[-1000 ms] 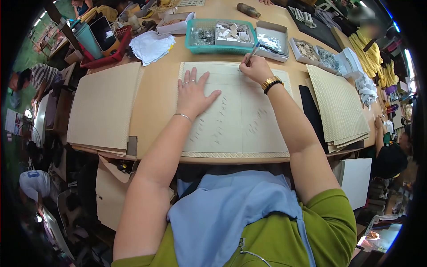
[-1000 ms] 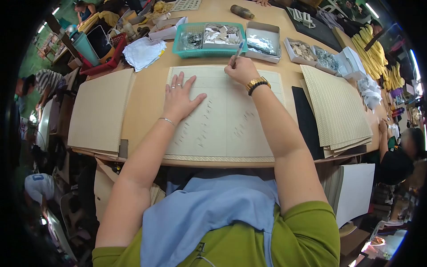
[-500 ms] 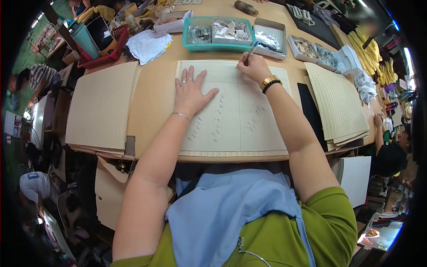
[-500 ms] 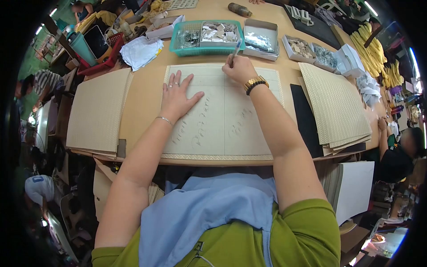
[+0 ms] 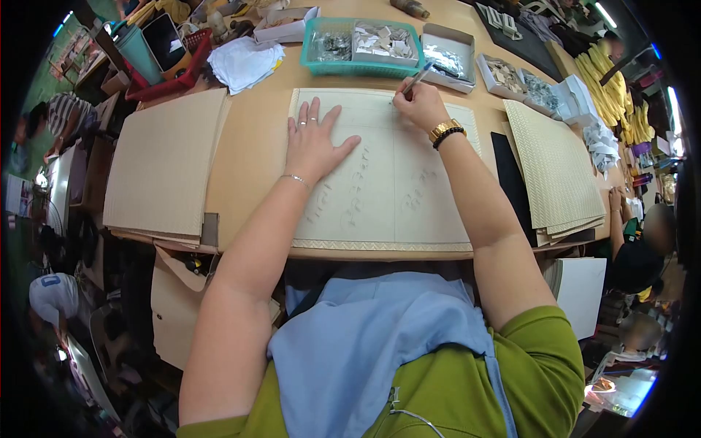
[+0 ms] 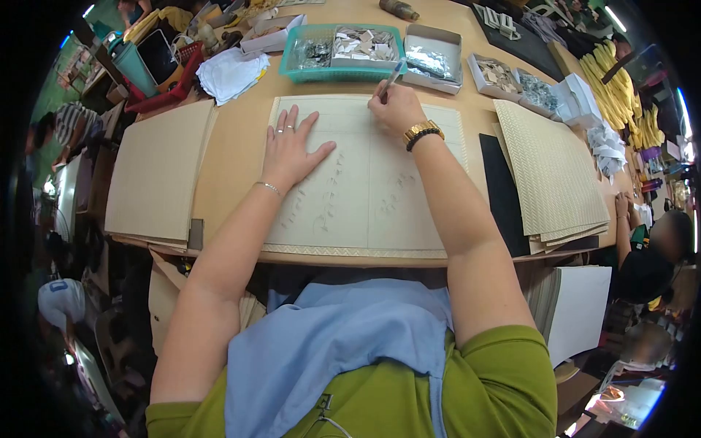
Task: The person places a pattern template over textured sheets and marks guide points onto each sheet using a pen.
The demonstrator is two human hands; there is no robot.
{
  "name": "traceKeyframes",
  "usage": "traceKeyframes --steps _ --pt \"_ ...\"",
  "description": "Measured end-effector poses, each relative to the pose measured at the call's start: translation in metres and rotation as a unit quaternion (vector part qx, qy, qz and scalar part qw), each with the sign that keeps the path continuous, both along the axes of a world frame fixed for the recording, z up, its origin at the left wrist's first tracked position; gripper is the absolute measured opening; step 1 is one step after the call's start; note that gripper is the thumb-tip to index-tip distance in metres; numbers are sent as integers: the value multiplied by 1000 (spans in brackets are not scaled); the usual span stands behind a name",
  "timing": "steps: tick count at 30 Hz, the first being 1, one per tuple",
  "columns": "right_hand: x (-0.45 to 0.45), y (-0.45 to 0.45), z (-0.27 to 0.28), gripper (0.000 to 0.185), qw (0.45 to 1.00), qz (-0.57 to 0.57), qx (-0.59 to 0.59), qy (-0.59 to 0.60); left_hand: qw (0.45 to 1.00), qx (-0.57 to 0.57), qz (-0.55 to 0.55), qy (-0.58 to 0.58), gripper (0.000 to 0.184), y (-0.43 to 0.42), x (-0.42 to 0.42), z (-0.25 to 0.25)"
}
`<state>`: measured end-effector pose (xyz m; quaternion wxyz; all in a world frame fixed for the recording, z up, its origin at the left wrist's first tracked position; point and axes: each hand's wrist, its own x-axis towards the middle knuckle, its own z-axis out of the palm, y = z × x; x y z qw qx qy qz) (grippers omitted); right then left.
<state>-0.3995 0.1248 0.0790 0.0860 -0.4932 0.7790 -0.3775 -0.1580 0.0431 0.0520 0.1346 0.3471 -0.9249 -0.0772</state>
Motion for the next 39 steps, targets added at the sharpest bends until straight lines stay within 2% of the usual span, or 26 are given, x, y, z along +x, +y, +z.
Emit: traceKeyframes --steps 2,5,7,10,13,15,16,20,26,32,38,39 --pt "-4 -1 -8 30 1000 2 -9 -8 1000 7 3 -7 77 1 0 4" --pt "-21 -7 -22 28 995 5 -13 99 1000 3 -1 20 79 -2 -1 -6" --pt "11 9 3 16 994 45 -95 -5 1000 4 1 8 80 1 1 -2" --pt "67 34 9 4 967 188 -164 -47 1000 -1 5 15 81 -4 -1 -8" --pt "141 67 12 11 928 353 -110 -54 1000 -3 5 21 81 -3 -1 -12" --pt "180 76 15 11 910 400 -102 -23 1000 -11 3 25 81 -4 -1 -13" --pt "192 79 20 13 907 417 -62 0 1000 -14 4 26 80 -4 -1 -13" --pt "211 73 7 15 896 439 -51 39 999 -22 4 33 79 -3 -1 -13" --pt "194 86 13 16 900 435 -7 37 999 -26 5 33 79 -4 -1 -14" --pt "220 69 -5 16 891 442 -91 57 1000 -20 10 15 80 -3 -2 -11" --pt "186 105 11 13 912 408 -21 28 1000 -17 11 16 80 -3 -2 -12" --pt "175 118 18 11 924 381 -25 -11 1000 -14 7 16 81 -4 -2 -12"
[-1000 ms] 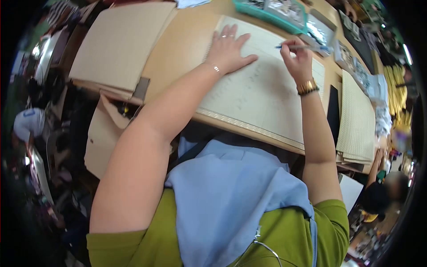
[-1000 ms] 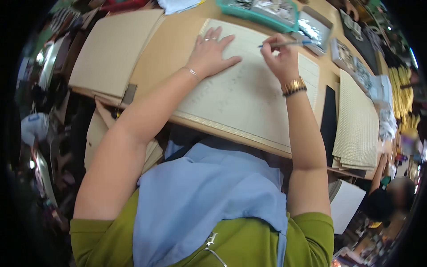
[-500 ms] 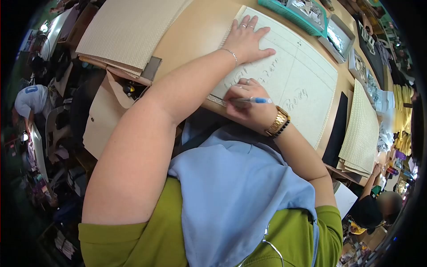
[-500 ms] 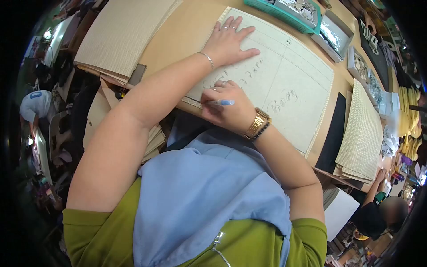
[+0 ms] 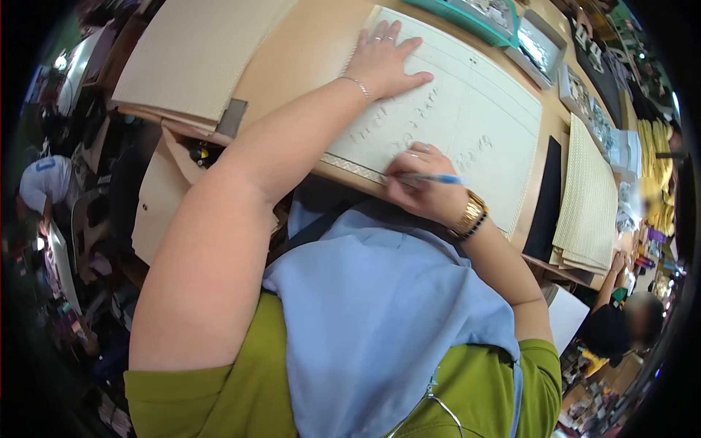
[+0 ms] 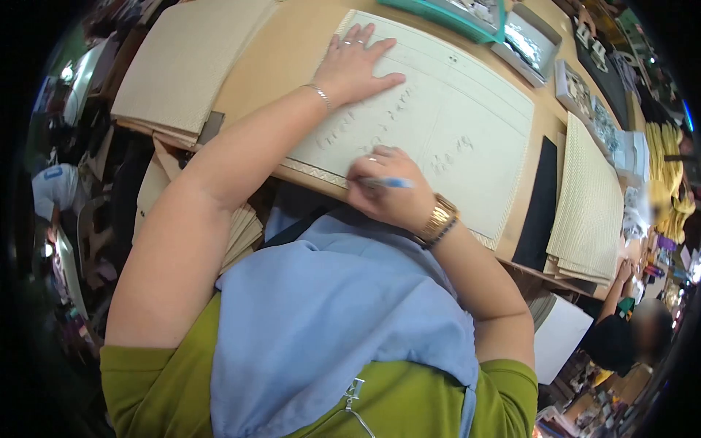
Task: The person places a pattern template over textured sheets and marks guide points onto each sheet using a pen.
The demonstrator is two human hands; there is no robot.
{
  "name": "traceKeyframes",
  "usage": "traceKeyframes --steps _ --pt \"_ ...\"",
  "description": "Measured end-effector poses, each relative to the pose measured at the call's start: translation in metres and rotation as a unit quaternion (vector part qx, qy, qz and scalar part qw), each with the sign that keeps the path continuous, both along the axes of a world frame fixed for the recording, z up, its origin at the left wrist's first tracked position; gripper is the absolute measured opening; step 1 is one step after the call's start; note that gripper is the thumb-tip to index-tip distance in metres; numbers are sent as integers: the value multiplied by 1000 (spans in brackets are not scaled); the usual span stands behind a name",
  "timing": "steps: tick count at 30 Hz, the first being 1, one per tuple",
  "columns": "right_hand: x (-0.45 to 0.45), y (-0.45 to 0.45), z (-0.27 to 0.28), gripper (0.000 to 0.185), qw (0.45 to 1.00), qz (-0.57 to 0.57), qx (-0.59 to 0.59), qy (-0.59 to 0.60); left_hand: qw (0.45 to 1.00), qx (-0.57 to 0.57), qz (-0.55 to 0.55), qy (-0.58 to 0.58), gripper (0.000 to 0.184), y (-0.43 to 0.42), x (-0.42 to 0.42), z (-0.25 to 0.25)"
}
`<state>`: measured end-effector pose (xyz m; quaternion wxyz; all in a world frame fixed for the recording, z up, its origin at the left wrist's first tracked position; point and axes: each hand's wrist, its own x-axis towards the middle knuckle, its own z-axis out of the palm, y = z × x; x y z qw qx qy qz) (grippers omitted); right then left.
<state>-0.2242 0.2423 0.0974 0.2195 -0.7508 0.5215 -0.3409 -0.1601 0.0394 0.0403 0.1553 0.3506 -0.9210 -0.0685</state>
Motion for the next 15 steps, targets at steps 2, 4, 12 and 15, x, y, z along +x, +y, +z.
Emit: traceKeyframes --steps 2,4,12,15 --pt "-24 29 16 8 995 -71 21 -73 1000 -3 4 -23 82 -2 0 0" --pt "-54 63 16 7 980 -169 26 -102 999 -5 -1 -32 85 -3 -3 -3" --pt "-95 154 5 6 959 -283 29 3 997 -26 -2 -67 92 -2 -3 6" --pt "-82 146 2 6 961 -276 7 -9 997 -33 -2 -65 92 -3 -2 1"
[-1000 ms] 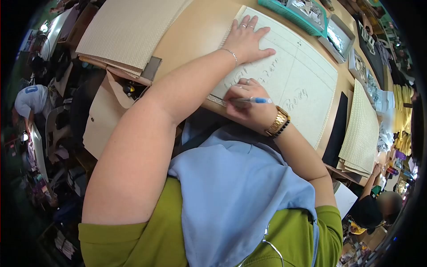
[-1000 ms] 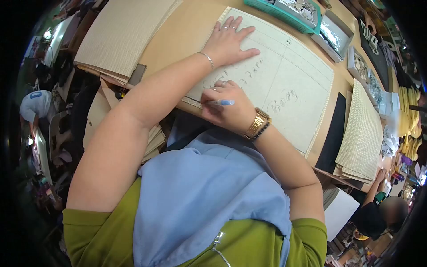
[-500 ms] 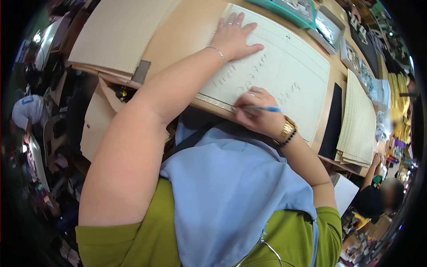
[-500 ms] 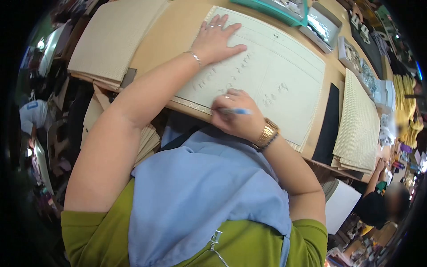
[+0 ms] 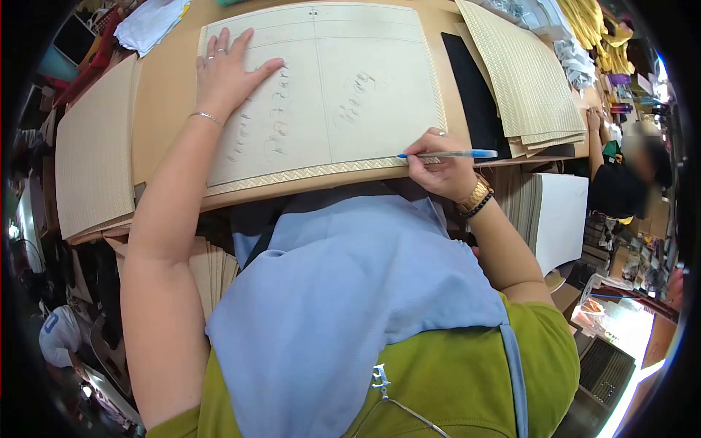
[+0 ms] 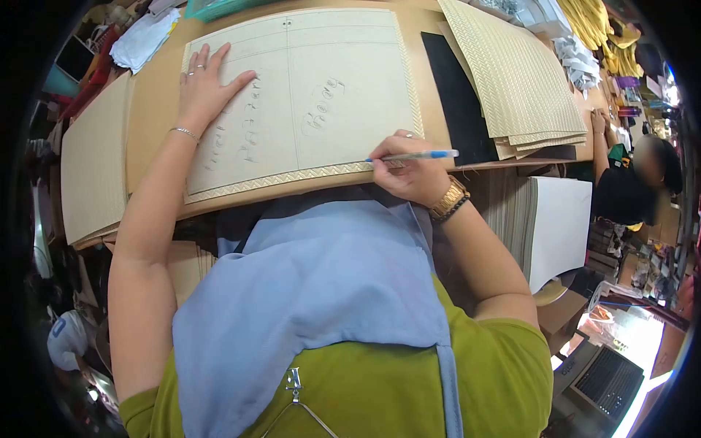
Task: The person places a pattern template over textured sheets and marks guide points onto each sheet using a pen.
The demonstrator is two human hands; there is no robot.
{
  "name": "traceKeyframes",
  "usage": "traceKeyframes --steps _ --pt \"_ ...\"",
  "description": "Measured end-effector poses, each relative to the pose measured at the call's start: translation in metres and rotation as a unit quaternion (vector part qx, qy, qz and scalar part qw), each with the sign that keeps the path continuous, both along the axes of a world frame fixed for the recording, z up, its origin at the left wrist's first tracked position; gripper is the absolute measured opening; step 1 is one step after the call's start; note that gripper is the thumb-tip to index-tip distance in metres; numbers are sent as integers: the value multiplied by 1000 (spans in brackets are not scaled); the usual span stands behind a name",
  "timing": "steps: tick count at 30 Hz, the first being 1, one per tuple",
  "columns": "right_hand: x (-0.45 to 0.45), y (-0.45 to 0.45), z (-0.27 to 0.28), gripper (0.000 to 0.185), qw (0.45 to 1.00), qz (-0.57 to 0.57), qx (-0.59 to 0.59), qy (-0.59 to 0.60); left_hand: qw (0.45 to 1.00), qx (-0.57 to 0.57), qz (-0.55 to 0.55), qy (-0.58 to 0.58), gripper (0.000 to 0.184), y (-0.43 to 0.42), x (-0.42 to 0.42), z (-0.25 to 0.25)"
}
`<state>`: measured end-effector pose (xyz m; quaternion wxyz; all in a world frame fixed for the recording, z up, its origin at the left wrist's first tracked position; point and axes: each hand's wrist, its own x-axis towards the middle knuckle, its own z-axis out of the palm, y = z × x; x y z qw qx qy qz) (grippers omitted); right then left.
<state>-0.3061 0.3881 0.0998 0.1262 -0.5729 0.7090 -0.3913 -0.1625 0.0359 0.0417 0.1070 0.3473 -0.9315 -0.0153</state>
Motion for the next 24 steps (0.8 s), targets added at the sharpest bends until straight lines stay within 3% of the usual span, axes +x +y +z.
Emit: traceKeyframes --steps 2,6,9,14,18,21,24 --pt "-5 1 -7 7 1000 28 -2 4 1000 -2 0 1 92 0 0 0" --pt "-28 31 0 7 998 -56 33 10 1000 2 -4 2 91 1 0 1" --pt "-36 35 1 7 996 -20 9 91 1000 9 5 -10 93 1 0 5" --pt "-7 5 -3 7 999 14 -11 33 1000 13 3 -13 94 1 -1 7" --pt "-34 39 1 6 996 -75 28 36 1000 16 1 -6 94 2 1 5" --pt "-38 43 -1 7 994 -50 22 94 1000 14 1 -3 95 2 1 5" --pt "-10 11 -6 9 999 -7 -13 42 1000 8 -2 -6 95 1 0 5"
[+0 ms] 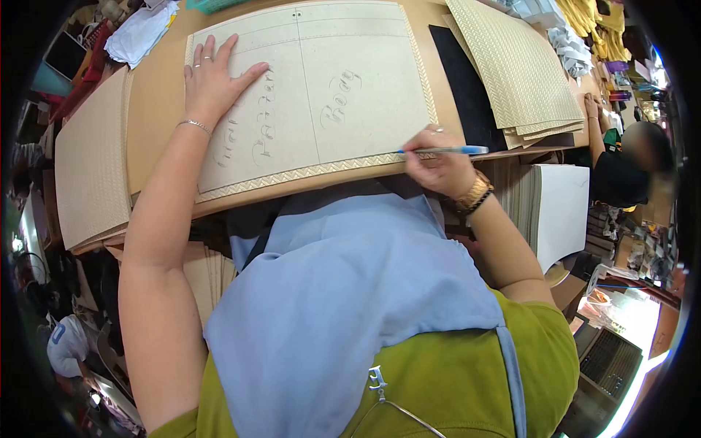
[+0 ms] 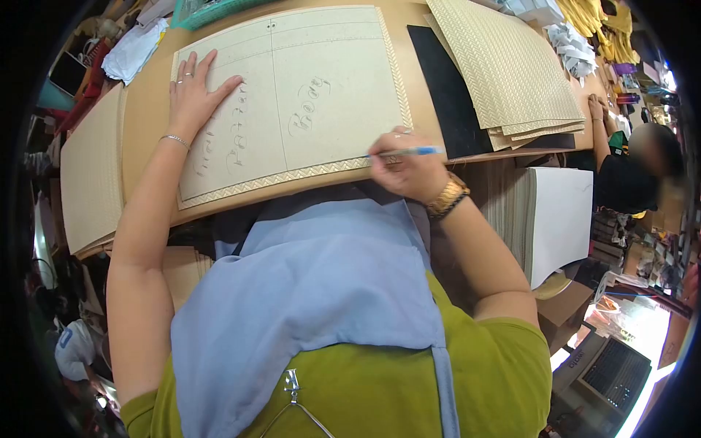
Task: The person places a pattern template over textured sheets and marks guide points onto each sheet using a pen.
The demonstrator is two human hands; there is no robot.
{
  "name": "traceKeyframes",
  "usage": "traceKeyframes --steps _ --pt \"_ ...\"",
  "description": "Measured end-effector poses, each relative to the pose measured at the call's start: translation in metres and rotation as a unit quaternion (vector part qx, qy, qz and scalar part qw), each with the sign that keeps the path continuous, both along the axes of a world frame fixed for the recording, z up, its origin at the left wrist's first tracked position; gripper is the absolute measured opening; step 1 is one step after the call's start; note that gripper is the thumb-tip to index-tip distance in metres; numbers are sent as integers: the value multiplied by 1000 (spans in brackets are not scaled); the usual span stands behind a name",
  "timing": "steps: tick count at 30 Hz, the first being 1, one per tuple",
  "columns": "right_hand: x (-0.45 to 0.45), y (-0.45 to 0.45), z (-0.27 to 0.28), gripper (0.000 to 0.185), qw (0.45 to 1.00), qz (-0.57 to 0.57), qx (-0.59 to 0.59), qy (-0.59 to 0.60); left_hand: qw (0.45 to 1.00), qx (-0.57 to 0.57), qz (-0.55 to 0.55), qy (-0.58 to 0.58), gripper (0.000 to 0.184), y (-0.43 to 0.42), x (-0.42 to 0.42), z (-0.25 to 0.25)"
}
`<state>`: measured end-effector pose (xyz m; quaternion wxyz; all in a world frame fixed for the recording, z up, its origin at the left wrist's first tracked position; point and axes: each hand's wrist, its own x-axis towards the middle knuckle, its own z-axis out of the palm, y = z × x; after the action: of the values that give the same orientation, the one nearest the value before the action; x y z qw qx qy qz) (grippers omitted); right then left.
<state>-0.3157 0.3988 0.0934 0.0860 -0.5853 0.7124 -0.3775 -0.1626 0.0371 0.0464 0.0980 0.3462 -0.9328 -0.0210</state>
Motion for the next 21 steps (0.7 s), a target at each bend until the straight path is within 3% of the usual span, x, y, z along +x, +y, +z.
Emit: traceKeyframes --steps 2,5,9,12,17,21 --pt "5 -9 0 8 1000 25 2 8 1000 -5 -3 0 94 -2 1 -2" --pt "-11 10 -3 6 998 -25 20 -58 1000 -11 -7 5 90 -3 1 -5" --pt "-15 16 9 5 997 -55 48 -19 1000 -5 -4 12 92 1 0 -1" --pt "26 -20 -6 6 988 1 -65 -139 1000 -1 -4 15 93 -1 1 -1" --pt "65 -59 -13 8 970 19 -1 -244 1000 -6 -2 23 93 0 1 -5" --pt "62 -64 -25 7 986 52 -67 -142 1000 -7 -2 24 93 -1 0 -4"
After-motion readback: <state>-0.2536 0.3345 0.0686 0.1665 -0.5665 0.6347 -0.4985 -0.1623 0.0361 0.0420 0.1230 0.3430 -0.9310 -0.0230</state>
